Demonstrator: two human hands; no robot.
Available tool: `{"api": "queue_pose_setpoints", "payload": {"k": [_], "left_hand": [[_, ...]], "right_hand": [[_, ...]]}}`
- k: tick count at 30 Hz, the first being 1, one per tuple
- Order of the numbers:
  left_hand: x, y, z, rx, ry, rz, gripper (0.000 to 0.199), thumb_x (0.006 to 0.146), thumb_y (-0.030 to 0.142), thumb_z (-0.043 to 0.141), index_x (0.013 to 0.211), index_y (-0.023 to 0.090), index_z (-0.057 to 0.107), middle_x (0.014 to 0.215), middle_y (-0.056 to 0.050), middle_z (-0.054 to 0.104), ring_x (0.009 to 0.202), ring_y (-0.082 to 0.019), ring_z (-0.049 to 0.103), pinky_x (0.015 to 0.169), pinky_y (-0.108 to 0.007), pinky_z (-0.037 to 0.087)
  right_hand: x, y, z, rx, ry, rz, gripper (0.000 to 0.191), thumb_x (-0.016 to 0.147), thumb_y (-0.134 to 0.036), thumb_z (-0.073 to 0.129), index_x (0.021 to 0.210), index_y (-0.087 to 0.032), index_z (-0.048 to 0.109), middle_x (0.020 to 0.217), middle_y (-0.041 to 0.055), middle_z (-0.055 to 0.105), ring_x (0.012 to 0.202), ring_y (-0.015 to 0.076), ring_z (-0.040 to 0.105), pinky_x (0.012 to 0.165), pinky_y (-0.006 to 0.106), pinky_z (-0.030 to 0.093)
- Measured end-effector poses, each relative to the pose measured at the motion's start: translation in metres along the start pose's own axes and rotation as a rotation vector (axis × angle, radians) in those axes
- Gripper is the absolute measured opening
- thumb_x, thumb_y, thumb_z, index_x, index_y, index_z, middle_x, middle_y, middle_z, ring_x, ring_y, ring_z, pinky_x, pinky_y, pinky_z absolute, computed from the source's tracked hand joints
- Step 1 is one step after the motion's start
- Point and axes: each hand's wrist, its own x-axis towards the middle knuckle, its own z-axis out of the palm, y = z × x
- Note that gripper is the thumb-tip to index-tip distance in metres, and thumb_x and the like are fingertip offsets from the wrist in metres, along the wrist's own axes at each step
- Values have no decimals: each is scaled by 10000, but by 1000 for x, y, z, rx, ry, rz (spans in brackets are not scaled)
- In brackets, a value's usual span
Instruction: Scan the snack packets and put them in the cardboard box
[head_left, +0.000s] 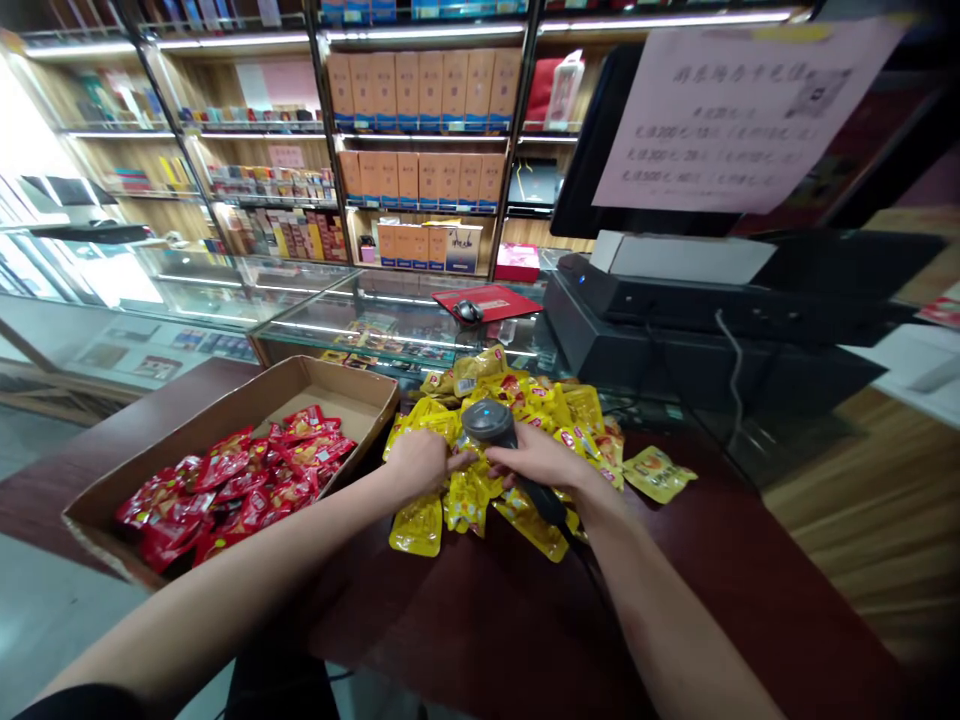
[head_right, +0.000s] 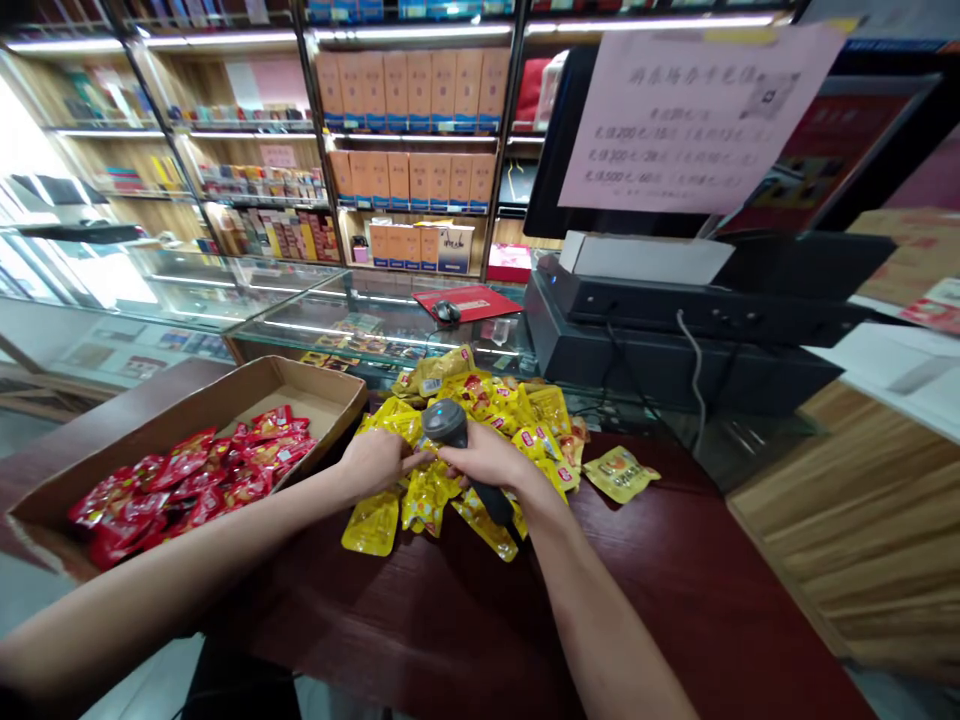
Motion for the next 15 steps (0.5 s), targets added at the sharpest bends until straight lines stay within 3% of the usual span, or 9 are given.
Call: {"api": "queue_pose_setpoints", "payload": {"k": [4, 8, 12, 15], "left_hand": [[5, -21, -1, -344, 81, 38, 508, 757, 680, 599, 702, 182, 684, 718, -90, 699, 740, -253, 688, 676, -313, 488], [14, -39, 1, -1004, 178, 114, 445, 599, 506, 823, 813, 186, 601, 789, -26, 711, 719, -174, 674, 661, -268, 515], [16, -47, 0, -1548, 31, -33, 485, 548, 400, 893, 843, 181, 576, 690, 17, 677, 601, -120, 649, 584, -232, 521], [12, -48, -2, -1714, -70, -63, 477, 560, 356, 901, 926, 159, 665, 848, -47, 725, 667, -115, 668, 591, -206, 521]], "right_hand": [[-5, -10, 3, 132, 4, -24, 173, 758, -255, 683, 892, -175, 607, 755, 28, 706, 723, 209, 742, 634, 312, 613], [-9, -32, 9, 385, 87, -52, 223, 743, -222, 696, 933, -183, 584, 789, 43, 717, 741, 227, 758, 688, 344, 632], [-3, -47, 23, 492, 91, -42, 189, 756, -190, 676, 928, -178, 599, 769, 51, 726, 725, 227, 757, 697, 346, 628], [4, -47, 33, 514, 94, -52, 154, 773, -195, 662, 916, -188, 604, 788, 41, 718, 739, 227, 757, 732, 365, 626]]}}
